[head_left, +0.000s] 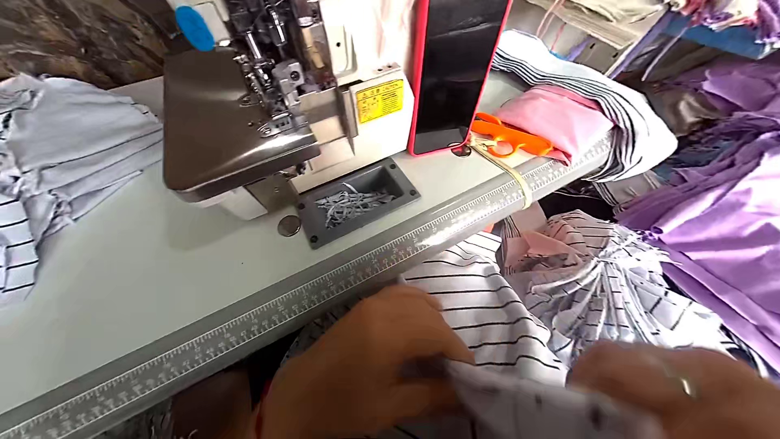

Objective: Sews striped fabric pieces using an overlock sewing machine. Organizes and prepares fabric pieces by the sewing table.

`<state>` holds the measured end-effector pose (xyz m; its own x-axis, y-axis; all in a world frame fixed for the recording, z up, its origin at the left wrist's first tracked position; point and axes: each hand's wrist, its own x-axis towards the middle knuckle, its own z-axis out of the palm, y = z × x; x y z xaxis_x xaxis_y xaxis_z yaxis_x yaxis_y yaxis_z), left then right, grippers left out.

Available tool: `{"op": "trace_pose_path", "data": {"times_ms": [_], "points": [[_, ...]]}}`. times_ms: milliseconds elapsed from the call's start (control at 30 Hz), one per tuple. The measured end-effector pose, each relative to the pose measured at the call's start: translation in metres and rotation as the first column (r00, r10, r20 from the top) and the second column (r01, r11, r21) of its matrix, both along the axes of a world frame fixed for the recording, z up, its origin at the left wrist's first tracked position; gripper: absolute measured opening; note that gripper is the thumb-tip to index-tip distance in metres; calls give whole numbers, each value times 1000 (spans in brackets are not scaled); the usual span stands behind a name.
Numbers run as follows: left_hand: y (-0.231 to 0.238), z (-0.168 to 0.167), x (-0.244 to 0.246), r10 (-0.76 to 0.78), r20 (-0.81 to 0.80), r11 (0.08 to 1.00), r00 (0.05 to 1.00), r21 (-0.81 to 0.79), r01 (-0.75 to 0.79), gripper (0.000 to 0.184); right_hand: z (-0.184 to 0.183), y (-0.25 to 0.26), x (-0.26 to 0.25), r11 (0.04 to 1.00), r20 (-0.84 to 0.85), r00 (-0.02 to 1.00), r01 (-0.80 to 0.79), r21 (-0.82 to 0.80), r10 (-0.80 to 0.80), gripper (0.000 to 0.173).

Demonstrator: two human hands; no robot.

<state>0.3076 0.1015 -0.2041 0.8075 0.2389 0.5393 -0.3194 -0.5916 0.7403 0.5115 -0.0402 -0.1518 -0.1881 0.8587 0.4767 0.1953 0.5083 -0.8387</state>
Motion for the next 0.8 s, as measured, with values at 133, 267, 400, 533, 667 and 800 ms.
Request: {"op": "trace_pose_path", "data": {"times_ms": [133, 267, 400, 533, 667, 800], "points": [[-8, 17, -11, 121, 109, 984, 987, -146, -104, 36, -12, 11, 10, 972, -3, 997, 78, -222, -80, 46], [-7, 0, -6, 302, 30, 953, 953, -20, -301, 30, -35, 13, -6, 909, -184, 979, 7, -417, -92, 27], [-9, -9, -3, 475, 31, 877, 880, 60, -476, 29, -51, 13, -13, 904, -225, 958, 70, -422, -179, 13], [-24, -2, -3, 569, 83, 804, 818, 152, -575, 30, -50, 9, -19, 904, -229, 937, 156, -397, -263, 13], [-31, -7, -3, 559, 73, 808, 826, 173, -563, 25, -53, 6, -24, 926, -111, 940, 287, -246, -321, 12], [-30, -14, -3, 587, 151, 758, 795, 244, -605, 18, -52, 6, -21, 935, -146, 954, 215, -281, -263, 24]]}}
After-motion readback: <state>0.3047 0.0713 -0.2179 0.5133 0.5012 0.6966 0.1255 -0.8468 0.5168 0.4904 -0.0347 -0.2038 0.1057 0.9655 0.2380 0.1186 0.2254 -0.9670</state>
